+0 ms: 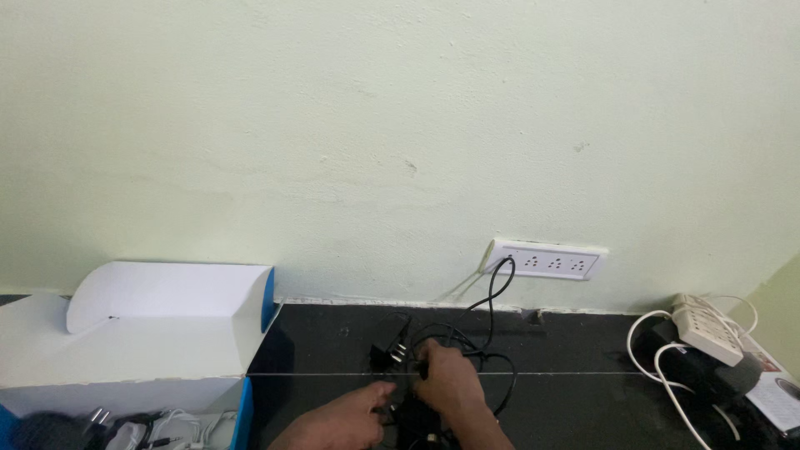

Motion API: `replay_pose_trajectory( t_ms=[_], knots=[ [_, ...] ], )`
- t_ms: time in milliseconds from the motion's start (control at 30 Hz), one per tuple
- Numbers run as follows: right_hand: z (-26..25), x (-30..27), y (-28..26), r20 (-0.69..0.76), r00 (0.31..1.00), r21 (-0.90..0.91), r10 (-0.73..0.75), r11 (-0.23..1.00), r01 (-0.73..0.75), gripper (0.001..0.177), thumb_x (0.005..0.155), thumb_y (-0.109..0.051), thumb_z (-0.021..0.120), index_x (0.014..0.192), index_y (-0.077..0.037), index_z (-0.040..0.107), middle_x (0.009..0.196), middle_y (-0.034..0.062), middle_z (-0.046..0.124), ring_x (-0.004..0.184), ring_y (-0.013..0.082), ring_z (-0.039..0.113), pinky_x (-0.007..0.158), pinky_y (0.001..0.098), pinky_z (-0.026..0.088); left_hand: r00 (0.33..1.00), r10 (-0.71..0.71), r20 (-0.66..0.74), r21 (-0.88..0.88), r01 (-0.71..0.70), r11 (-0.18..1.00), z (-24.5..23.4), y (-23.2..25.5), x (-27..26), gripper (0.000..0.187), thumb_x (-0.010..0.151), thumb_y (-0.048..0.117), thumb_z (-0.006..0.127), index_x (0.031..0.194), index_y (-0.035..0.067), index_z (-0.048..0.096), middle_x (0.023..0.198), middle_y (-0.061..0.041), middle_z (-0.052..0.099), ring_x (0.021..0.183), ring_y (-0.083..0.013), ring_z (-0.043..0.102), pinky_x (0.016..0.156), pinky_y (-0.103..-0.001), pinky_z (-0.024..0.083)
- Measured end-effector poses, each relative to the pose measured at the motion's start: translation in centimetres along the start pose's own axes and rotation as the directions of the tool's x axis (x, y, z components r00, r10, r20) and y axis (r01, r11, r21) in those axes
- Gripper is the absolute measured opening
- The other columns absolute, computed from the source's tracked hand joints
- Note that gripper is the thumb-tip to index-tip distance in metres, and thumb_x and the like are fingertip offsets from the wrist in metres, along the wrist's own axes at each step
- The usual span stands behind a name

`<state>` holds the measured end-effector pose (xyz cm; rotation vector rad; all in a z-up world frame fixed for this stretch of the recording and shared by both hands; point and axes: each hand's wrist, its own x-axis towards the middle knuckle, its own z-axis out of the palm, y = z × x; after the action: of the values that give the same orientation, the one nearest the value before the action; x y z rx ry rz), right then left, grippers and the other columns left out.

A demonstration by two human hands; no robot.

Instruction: The person coils a black USB cable and places it into a blue box. They then coil a black power adapter cable and place it into the same box. Finally, they close the box lid.

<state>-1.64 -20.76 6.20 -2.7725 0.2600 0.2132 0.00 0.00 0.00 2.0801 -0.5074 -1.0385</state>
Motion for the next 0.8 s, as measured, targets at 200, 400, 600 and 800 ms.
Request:
replay_pose_trajectory(
  t_ms=[200, 400, 600, 800],
  knots=[
    [-5.4, 1.2, 0.0, -0.146, 0.979, 0.278, -0.141, 0.944, 0.177, 0.040, 0.070, -0.018, 0.084, 0.105, -0.006, 0.070, 0.098, 0.0159, 0.077, 0.087, 0.0275, 0.076, 0.079, 0.0394, 0.062, 0.996, 0.084, -0.038, -0.139, -0.088, 0.986, -0.8, 2.9, -2.0, 0.067, 0.089, 0.006, 0.057, 0.154, 0.017, 0.043, 0.131, -0.009, 0.067, 0.116, -0.0183, 0.066, 0.100, -0.031, 0.052],
    [-11.2, 1.5, -0.6, 0.124, 0.985, 0.682, 0.120, 0.711, -0.172, 0.016, 0.086, -0.002, 0.073, 0.100, 0.000, 0.066, 0.090, 0.0189, 0.077, 0.074, 0.0259, 0.075, 0.062, 0.0332, 0.065, 0.937, 0.154, -0.313, 0.143, -0.113, 0.983, -3.2, 5.6, -3.4, 0.031, 0.096, 0.028, 0.068, 0.123, 0.012, 0.067, 0.123, -0.009, 0.067, 0.112, -0.0210, 0.068, 0.097, -0.034, 0.052],
    [-15.1, 0.4, -0.4, -0.105, 0.975, 0.743, 0.194, 0.667, -0.053, 0.018, 0.083, 0.008, 0.070, 0.097, 0.002, 0.061, 0.088, 0.0135, 0.072, 0.077, 0.0205, 0.076, 0.069, 0.0341, 0.064, 0.777, 0.078, -0.625, 0.354, 0.193, 0.915, -7.3, 5.1, -4.7, 0.043, 0.096, 0.048, 0.067, 0.098, 0.006, 0.076, 0.099, -0.015, 0.075, 0.096, -0.0302, 0.073, 0.088, -0.042, 0.058],
    [-17.2, -1.1, -0.6, -0.344, 0.918, 0.503, 0.197, 0.865, 0.003, 0.013, 0.083, 0.001, 0.075, 0.092, -0.003, 0.066, 0.083, 0.0130, 0.073, 0.072, 0.0201, 0.069, 0.067, 0.0330, 0.058, 0.688, -0.021, -0.725, 0.371, 0.416, 0.830, -11.0, -0.4, -3.4, 0.049, 0.101, 0.037, 0.059, 0.139, 0.008, 0.051, 0.116, -0.017, 0.074, 0.106, -0.0302, 0.072, 0.088, -0.045, 0.060]
  ],
)
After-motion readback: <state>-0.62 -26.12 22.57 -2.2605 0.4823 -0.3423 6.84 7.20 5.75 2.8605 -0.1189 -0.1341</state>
